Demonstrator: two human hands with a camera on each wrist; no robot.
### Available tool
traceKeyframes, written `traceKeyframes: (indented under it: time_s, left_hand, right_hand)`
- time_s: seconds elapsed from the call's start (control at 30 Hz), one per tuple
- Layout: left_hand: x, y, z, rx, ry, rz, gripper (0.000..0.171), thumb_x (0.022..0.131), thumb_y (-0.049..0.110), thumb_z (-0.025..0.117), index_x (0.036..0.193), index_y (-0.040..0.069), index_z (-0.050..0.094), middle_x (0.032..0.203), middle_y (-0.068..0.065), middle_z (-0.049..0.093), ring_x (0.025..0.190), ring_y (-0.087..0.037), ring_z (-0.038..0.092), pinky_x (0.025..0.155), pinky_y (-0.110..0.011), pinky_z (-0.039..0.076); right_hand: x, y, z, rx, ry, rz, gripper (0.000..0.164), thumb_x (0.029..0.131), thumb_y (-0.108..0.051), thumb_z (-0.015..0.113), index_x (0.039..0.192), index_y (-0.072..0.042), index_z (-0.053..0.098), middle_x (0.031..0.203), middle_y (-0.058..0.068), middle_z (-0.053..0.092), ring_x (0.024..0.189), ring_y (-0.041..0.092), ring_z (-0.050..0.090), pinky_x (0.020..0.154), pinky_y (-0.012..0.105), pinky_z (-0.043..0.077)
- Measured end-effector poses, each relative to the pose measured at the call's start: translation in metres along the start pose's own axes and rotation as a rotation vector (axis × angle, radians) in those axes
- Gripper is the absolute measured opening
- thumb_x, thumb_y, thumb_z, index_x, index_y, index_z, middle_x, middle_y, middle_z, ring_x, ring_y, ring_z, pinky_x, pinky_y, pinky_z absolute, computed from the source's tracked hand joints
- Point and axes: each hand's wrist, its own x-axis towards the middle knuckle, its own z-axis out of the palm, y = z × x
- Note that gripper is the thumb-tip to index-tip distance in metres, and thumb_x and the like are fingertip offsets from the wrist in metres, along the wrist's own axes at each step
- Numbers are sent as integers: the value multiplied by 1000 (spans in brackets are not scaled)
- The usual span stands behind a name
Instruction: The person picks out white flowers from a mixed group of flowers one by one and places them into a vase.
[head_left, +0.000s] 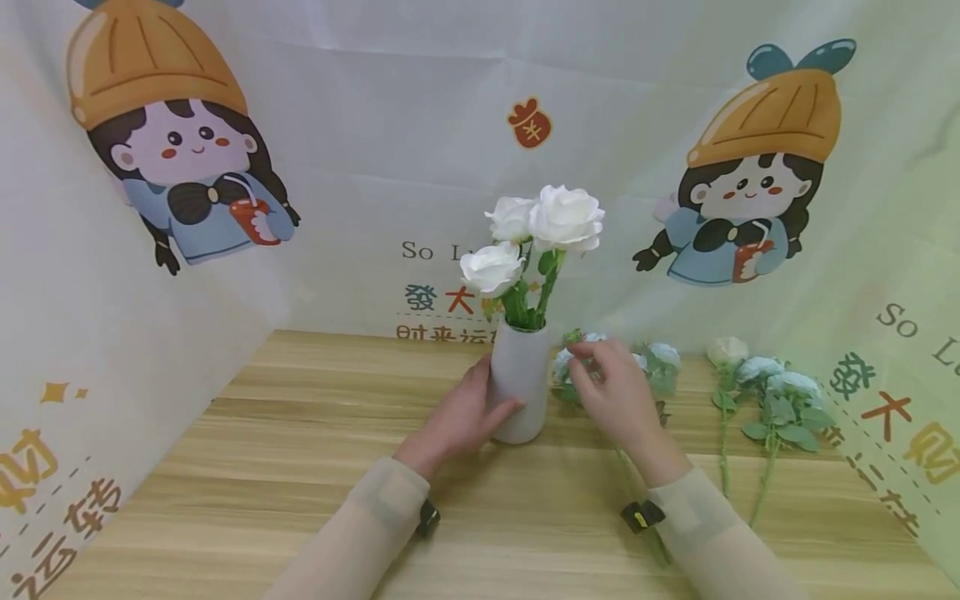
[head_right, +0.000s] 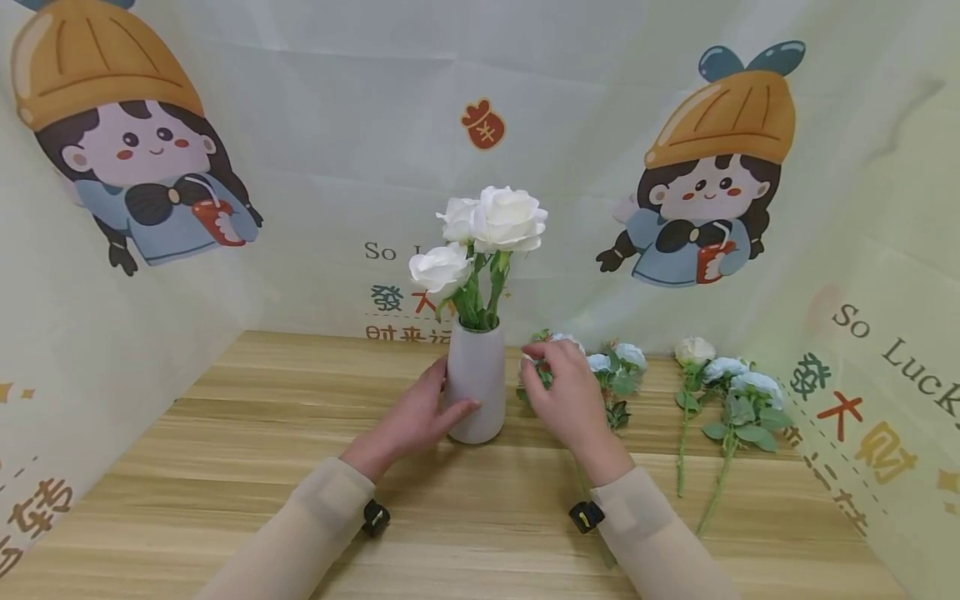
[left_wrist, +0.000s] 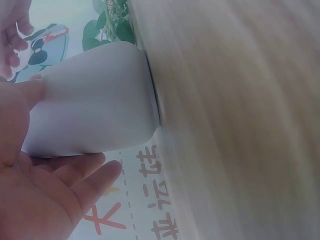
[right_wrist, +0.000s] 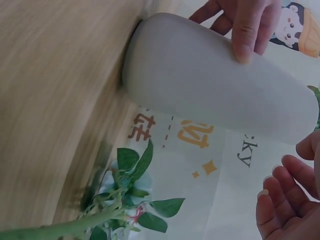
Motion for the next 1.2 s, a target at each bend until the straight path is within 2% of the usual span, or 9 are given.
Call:
traceKeyframes:
  time_s: [0.17,0.33,0.5,0.73,0.87,1.0,1.1,1.2]
  left_hand:
    - [-1,0,0,13,7,19,86,96,41,66,153,0,19,143,-22,40,123,-29,45,104,-45,42]
    - [-1,0,0,34,-2,10,86,96,44,65,154,0,18,143,-21,40,124,-28,45,105,-44,42]
    - [-1,1,-1,31,-10,1,86,96,43,65,154,1,17,145,-20,38,125,-27,44,106,-43,40]
    - [-1,-1,-2,21,-9,-4,86,96,43,65,154,1,17,145,-20,38,126,-26,43,107,-43,40]
    - [-1,0,-2,7,-4,-6,85,96,42,66,153,0,18,144,-20,39,125,-28,44,106,-44,40]
    - [-2,1,-3,-4,-16,-19,84,96,42,66,153,0,20,144,-20,40,124,-28,45,105,-45,41]
    - [-2,1,-3,-9,-21,-24,85,96,42,66,153,1,19,144,-19,40,124,-27,45,105,-44,41]
    - [-1,2,-3,-17,-21,-24,84,96,42,66,153,1,19,144,-18,40,124,-26,45,105,-44,41]
  right_hand:
    - [-7,20,0,-40,1,-5,17,96,-11,62,108,-3,69,100,7,61,82,16,58,62,37,56]
    - [-12,50,-8,-69,43,3,18,94,-7,61,108,2,68,99,12,63,79,20,58,62,39,52]
    - [-18,74,-28,-105,13,109,22,99,-10,56,113,4,65,106,19,60,85,29,56,63,45,50]
    - [-24,97,-69,-240,-32,244,30,103,-19,50,120,3,64,113,23,58,88,36,60,67,57,51]
    - [-32,113,-89,-303,-127,353,38,104,-21,44,126,5,59,118,27,55,97,43,54,71,62,48]
    - [-40,128,-102,-393,-270,500,47,102,-22,45,130,15,50,122,38,47,107,53,44,79,67,45]
    - [-43,134,-108,-460,-364,612,52,101,-27,47,121,21,51,117,45,45,103,57,44,74,67,48]
    - [-43,134,-113,-496,-447,713,58,102,-32,43,111,23,56,110,47,47,96,57,49,65,62,52]
